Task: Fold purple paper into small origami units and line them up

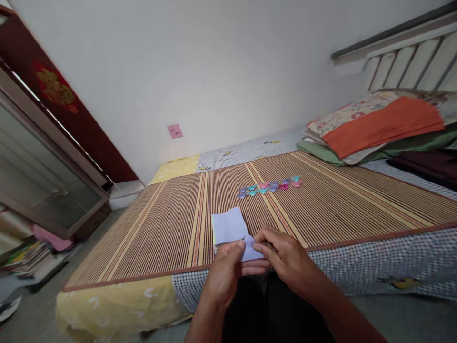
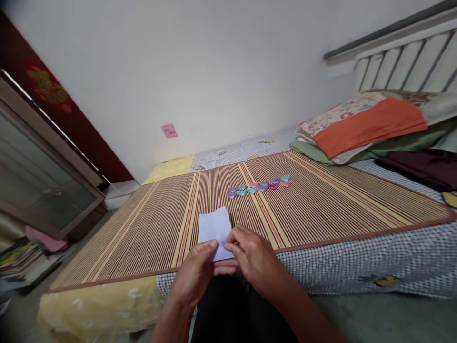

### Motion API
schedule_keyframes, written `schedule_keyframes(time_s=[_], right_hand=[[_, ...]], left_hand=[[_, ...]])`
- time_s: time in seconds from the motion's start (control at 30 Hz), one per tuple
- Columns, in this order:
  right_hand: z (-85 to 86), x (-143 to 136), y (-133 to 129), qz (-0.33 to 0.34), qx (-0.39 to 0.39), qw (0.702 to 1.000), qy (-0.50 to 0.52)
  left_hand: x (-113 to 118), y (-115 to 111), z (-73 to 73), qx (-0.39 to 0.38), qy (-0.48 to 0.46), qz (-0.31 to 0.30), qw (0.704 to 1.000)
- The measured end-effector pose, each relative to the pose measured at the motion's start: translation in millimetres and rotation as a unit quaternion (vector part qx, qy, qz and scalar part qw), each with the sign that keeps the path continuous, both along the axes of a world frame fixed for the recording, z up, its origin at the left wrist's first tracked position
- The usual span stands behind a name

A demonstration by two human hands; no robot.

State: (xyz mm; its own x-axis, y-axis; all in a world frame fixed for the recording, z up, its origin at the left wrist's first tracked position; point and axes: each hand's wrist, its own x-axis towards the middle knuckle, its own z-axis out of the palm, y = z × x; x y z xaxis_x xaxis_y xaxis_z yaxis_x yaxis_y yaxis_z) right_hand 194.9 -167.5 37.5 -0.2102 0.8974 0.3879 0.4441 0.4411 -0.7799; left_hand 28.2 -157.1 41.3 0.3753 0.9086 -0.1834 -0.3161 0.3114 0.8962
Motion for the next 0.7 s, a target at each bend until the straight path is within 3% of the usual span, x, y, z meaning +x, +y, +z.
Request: schedule_keyframes(time_s=[0.2, 0.43, 0.7], right_hand=[[2.1, -1, -2, -0.022, -0.006, 1.0, -0.005], [5.1, 0, -3, -0.012, -0.022, 1.0, -0.004], [5.1, -3, -5, -0.027, -0.043, 0.999, 0.02]], left_hand=[[2, -3, -3.3, 0.056, 0.01, -0.004, 0.998], [4, -10, 3.4, 0.148, 0.074, -0.01, 0.986], [2, -13, 0.8, 0.169, 0.1, -0.012, 0.98]])
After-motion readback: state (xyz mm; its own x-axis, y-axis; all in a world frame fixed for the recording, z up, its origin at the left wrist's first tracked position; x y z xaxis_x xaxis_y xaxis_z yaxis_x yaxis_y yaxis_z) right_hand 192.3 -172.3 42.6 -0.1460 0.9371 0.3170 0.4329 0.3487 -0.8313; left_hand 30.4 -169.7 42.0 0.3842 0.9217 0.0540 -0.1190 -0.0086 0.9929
